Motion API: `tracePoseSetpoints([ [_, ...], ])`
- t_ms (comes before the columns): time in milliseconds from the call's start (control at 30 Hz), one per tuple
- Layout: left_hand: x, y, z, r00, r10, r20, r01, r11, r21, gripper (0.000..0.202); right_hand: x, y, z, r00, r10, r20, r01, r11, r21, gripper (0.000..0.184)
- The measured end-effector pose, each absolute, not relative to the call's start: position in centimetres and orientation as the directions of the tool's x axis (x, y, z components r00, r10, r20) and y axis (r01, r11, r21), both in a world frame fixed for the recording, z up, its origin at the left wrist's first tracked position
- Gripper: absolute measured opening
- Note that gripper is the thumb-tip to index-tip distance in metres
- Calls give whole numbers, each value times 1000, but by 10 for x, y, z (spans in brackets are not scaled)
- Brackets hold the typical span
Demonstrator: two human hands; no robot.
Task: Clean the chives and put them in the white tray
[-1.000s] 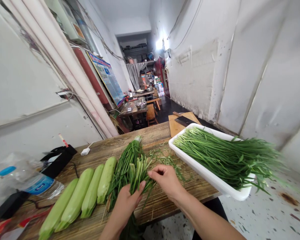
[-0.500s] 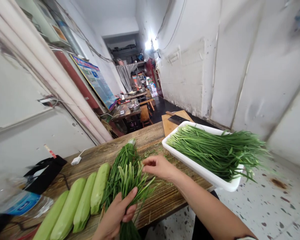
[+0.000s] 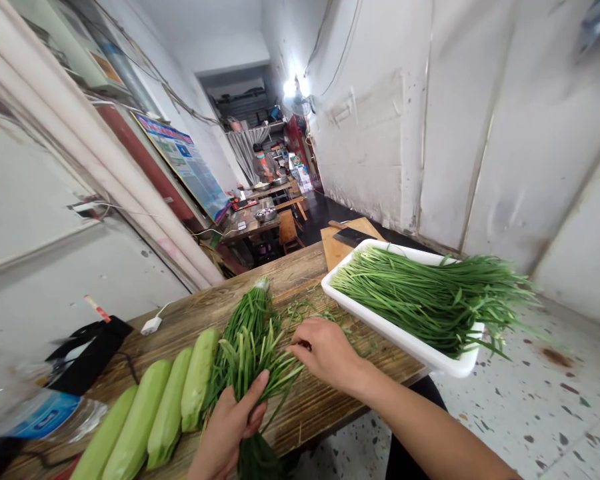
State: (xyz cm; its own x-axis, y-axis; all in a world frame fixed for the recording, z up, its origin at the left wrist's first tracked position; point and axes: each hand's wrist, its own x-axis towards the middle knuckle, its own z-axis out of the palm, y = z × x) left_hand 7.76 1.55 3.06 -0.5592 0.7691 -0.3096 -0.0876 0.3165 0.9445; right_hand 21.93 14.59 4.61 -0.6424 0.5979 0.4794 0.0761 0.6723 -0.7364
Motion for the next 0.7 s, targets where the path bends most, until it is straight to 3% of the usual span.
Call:
tracePoseSetpoints([
  [133,80,13,35,-607,764,-216,-1,271,962,46,213,146,37,-592,744,310,-66,338,-939,23],
  [233,80,12,35,-638,756,-147,84,258,963,45,208,148,32,-611,763,210,-149,149,-977,29],
  [367,77,13,33,-630,765,-134,115,262,958,43,207,150,31,-642,749,164,-190,52,-980,33],
  [467,77,13,31,-613,778,-138,126,269,955,44,211,156,32,-543,829,134,-204,24,-979,36],
  [567,79,12,31,-617,777,-128,146,272,951,45,218,163,36,-418,893,167,-193,92,-977,41],
  [633,81,10,31,-635,764,-114,159,273,949,46,223,165,41,-459,854,243,-120,212,-970,36],
  [700,82,9,31,-639,758,-127,162,295,942,46,227,164,46,-568,754,330,-58,363,-930,20],
])
